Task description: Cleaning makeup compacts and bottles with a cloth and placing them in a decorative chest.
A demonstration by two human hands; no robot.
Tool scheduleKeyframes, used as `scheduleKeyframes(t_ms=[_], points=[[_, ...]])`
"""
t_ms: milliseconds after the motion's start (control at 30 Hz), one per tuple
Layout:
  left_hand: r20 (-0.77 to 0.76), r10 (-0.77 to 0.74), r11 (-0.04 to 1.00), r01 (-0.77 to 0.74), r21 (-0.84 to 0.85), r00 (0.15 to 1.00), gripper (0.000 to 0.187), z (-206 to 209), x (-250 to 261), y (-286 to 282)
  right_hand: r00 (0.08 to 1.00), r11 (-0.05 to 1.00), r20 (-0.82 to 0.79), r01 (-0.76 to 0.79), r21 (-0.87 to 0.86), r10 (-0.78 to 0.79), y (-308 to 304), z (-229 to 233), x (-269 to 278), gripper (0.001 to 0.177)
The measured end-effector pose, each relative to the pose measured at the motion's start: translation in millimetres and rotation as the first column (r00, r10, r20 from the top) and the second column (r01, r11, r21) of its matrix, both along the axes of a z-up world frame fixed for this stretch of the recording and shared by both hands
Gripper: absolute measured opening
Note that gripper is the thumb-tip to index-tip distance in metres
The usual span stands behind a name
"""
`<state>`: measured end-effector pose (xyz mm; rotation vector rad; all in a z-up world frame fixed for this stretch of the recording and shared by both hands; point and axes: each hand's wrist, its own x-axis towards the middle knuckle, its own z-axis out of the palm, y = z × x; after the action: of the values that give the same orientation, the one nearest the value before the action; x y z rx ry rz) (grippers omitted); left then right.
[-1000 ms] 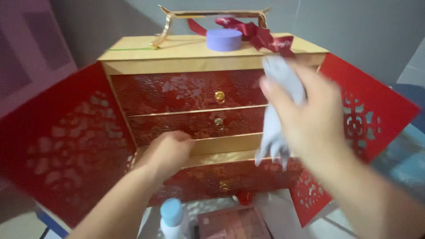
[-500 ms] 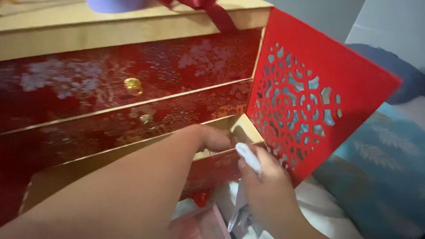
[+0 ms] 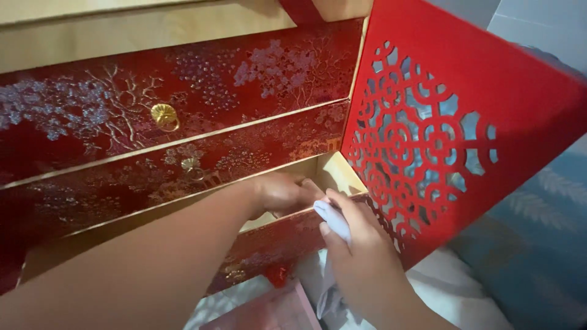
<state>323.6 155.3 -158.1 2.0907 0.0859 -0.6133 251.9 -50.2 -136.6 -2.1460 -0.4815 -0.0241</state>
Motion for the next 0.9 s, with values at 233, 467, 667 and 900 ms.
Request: scheduleKeyframes(t_ms=[233,467,667,900], points=[[0.137,0.063,0.994,-0.049,-0.102,0.989,0.034,-11,-38,25,0.991,0.993,0.129,-0.059,0.1,0.046,0,-18,4,0.047],[0.29,0.173,0.968,-0.217,0.127,0.941,0.032,58,-119,23,0.989,1.0,0.149,-0.022,0.005,0.021,-1,-14,10,0.053],[0.318,0.557,0.824,-0.463,-0.326,0.767,0.034,138,-191,-26,0.981,0.993,0.192,0.011,0.117,-0.034,7,47,-4,0.051],[-0.145,0.775,0.05,-0.288,-0.956,0.616,0.043,188,-243,-74,0.923,0.969,0.343,0.102,0.224,-0.176,-2,165,-80,0.046]])
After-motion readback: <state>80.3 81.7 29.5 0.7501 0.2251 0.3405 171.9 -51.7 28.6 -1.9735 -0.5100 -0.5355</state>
